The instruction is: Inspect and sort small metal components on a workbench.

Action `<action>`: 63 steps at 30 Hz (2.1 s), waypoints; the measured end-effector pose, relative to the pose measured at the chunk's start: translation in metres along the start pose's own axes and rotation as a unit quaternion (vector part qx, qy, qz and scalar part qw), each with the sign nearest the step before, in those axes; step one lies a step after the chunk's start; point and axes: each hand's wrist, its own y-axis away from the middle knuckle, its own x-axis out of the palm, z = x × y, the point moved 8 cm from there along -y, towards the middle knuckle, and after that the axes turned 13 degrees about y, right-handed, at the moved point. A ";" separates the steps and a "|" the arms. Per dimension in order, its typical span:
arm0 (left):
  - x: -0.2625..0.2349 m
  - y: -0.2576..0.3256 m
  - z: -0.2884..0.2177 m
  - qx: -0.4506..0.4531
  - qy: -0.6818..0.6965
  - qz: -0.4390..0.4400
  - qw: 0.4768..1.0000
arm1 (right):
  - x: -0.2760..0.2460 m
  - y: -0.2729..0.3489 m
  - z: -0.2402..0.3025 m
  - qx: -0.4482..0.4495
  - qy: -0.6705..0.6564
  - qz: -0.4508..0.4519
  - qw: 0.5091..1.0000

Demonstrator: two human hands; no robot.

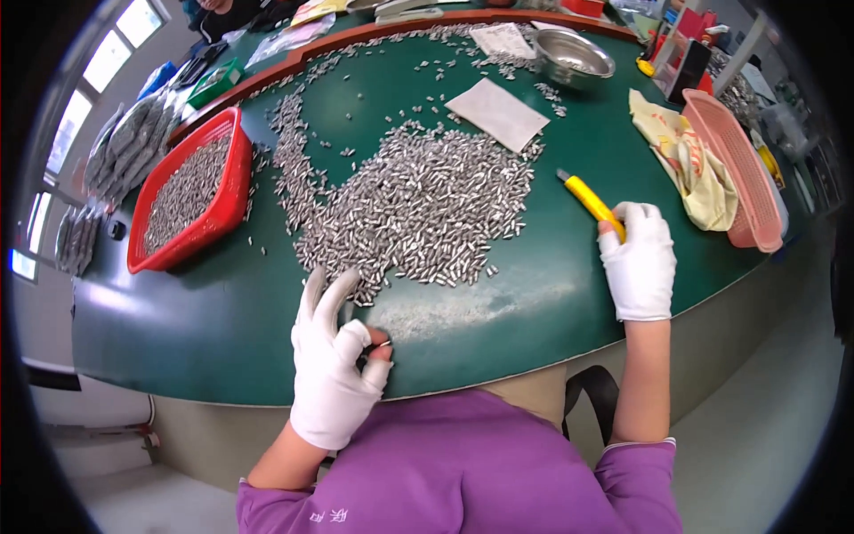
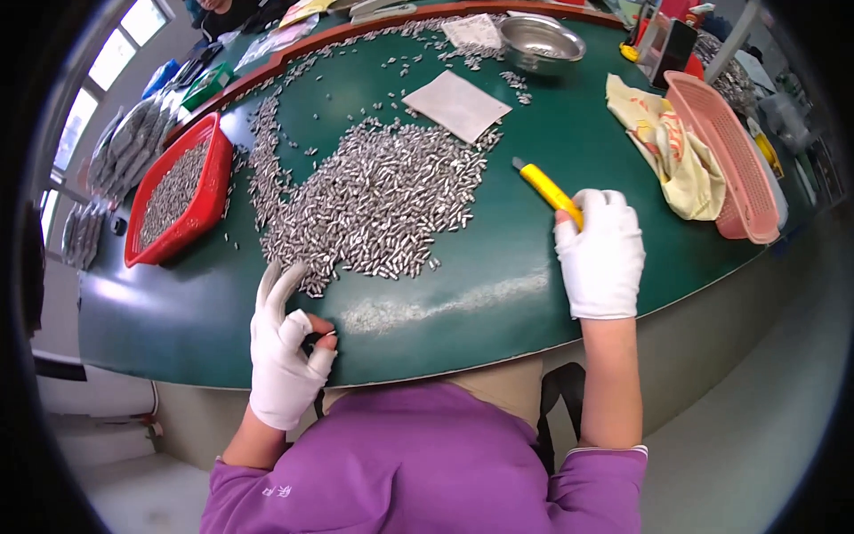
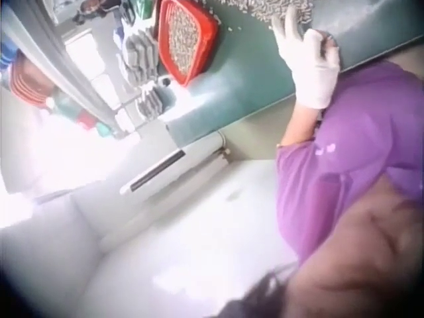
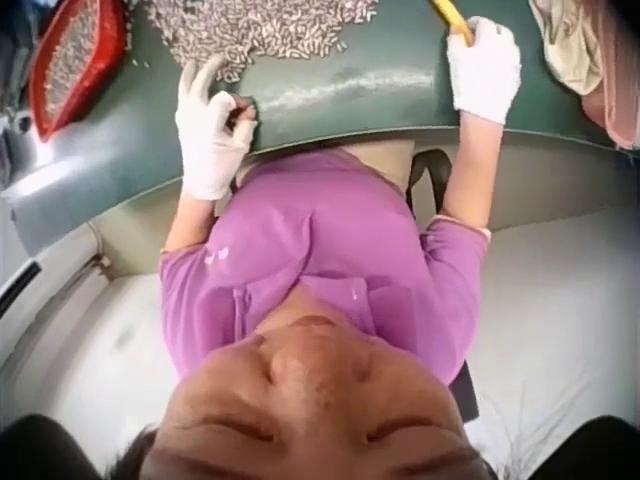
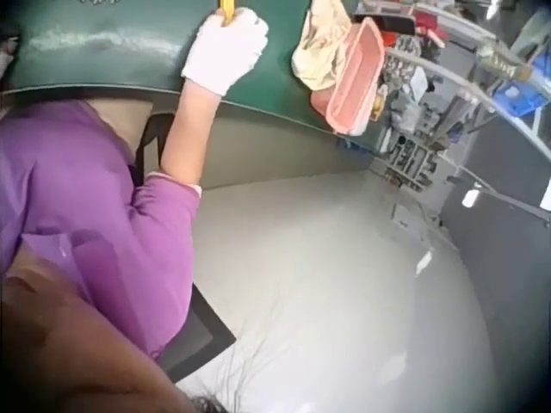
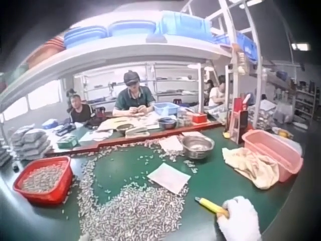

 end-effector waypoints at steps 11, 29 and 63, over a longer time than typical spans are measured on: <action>-0.003 0.005 0.001 -0.003 0.011 0.009 1.000 | -0.040 0.133 0.077 -0.156 -0.479 0.376 0.777; -0.003 0.013 -0.005 -0.009 0.013 -0.002 1.000 | -0.051 0.146 0.136 -0.347 -0.267 0.205 0.876; -0.003 0.014 -0.008 0.025 0.033 -0.005 0.999 | -0.064 0.122 0.142 -0.375 -0.239 0.268 0.855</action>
